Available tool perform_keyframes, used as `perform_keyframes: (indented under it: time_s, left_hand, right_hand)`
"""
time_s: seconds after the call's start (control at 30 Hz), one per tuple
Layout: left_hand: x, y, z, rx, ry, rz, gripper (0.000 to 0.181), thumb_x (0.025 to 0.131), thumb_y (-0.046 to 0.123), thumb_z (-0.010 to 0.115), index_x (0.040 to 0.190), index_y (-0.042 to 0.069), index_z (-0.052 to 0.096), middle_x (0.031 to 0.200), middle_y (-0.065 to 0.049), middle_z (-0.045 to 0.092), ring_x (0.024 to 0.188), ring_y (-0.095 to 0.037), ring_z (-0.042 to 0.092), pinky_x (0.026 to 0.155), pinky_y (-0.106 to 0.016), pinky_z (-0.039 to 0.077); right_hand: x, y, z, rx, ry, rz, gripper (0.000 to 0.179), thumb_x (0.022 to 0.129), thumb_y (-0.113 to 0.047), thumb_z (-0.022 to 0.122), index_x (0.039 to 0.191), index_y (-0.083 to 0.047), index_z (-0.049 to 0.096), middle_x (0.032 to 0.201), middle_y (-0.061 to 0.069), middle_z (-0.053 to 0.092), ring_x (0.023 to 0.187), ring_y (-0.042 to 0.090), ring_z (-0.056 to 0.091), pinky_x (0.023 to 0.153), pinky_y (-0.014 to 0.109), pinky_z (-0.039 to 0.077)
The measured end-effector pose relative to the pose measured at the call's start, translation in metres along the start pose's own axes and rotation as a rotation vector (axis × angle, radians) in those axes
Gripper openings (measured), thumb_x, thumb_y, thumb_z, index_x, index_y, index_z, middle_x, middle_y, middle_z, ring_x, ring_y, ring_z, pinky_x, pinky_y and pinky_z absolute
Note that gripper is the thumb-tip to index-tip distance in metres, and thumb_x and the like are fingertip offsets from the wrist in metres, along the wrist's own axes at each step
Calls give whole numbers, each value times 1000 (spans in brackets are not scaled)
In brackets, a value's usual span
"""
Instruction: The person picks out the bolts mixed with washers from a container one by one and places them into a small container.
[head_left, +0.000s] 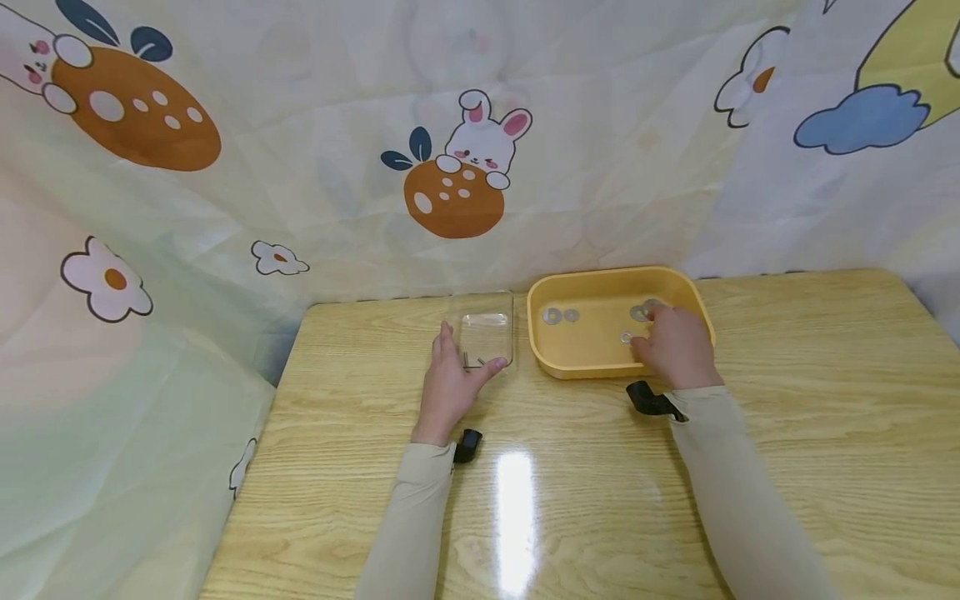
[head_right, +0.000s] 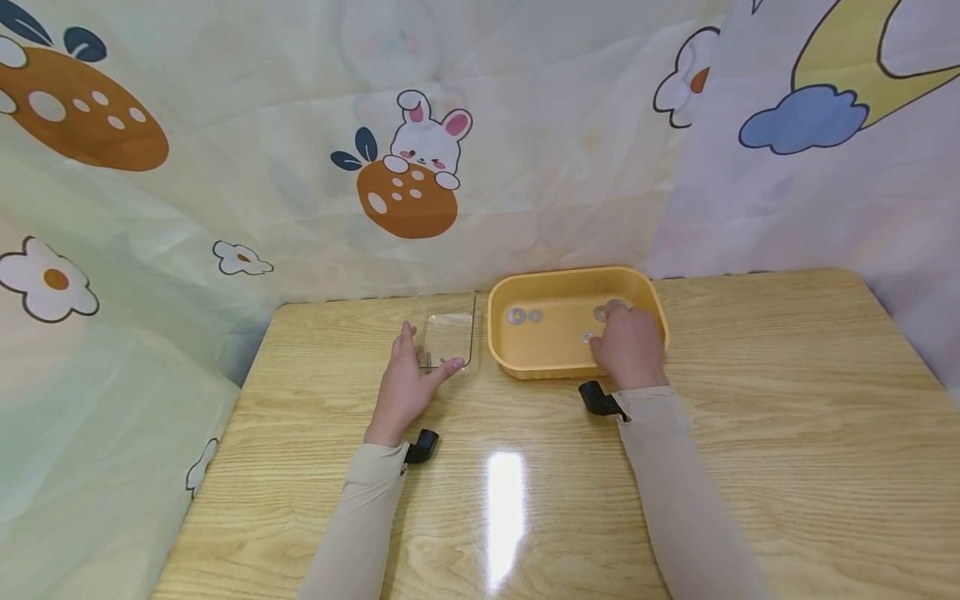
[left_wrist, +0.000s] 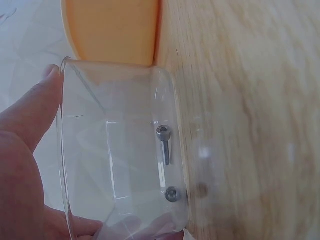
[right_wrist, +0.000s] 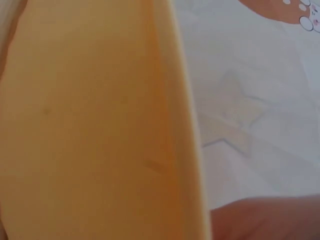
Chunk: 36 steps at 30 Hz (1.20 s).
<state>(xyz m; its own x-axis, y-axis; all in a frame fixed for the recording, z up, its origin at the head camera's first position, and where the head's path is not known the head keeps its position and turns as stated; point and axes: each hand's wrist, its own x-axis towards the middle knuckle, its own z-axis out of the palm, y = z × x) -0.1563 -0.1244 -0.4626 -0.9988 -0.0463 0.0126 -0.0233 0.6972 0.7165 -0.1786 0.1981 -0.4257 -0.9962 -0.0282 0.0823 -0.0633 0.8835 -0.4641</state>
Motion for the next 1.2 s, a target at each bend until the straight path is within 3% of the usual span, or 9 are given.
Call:
perform_keyframes:
  time_s: [0.13, 0.23, 0.37, 0.5, 0.57, 0.63, 0.8, 1.2]
  left_hand:
    - [0, 0, -1, 0, 4, -1, 124, 79, 65, 75, 161, 1, 6, 162, -21, 23, 133, -44, 46, 108, -54, 39]
    - [0, 1, -1, -1, 6, -1, 123, 80, 62, 76, 161, 1, 7, 161, -22, 24, 132, -44, 47, 108, -54, 39]
    - [0, 1, -2, -8, 6, -1, 122, 81, 60, 77, 161, 0, 7, 161, -23, 23, 129, -43, 50, 108, -54, 40]
    - [0, 1, -2, -10, 0, -15, 123, 80, 61, 77, 161, 2, 6, 162, -22, 22, 127, -42, 52, 108, -54, 39]
    - [0, 0, -1, -10, -4, -19, 124, 80, 63, 76, 161, 3, 5, 162, -21, 21, 128, -42, 51, 108, -54, 39]
    - [0, 0, -1, -10, -5, -20, 124, 79, 65, 75, 161, 3, 5, 163, -21, 21, 128, -41, 51, 109, -54, 38]
    - [1, -1, 1, -14, 1, -20, 125, 78, 65, 76, 161, 3, 6, 162, -21, 21, 127, -41, 52, 109, -54, 39]
    - [0, 0, 0, -12, 11, -1, 124, 79, 63, 77, 161, 1, 7, 161, -22, 23, 130, -45, 49, 107, -55, 40]
  right_hand:
    - [6, 2, -3, -48, -52, 41, 37, 82, -15, 64, 105, 14, 66, 71, 21, 62, 66, 36, 58, 57, 49, 49]
    - [8, 2, -4, -81, -102, 55, 27, 85, -18, 61, 83, 8, 65, 66, 17, 58, 61, 33, 55, 51, 44, 47]
    - [12, 3, -3, -117, -181, 60, 32, 87, -20, 62, 60, -5, 55, 63, 14, 57, 59, 30, 54, 49, 41, 47]
    - [18, 6, -1, -141, -215, 51, 29, 82, -14, 63, 56, -7, 56, 66, 16, 61, 62, 31, 57, 53, 44, 49]
    - [20, 7, 0, -143, -217, 50, 21, 79, -10, 63, 59, -4, 61, 68, 18, 63, 64, 33, 58, 53, 45, 49]
    - [22, 9, 1, -146, -211, 45, 10, 77, -5, 62, 74, 3, 67, 72, 21, 64, 67, 35, 60, 55, 47, 50]
    - [25, 12, 3, -154, -199, 33, 47, 74, 3, 64, 120, 10, 61, 86, 29, 66, 77, 43, 64, 65, 53, 53]
    - [29, 13, 4, -182, -175, 30, 28, 81, 9, 57, 108, 8, 64, 88, 30, 66, 77, 43, 64, 66, 54, 54]
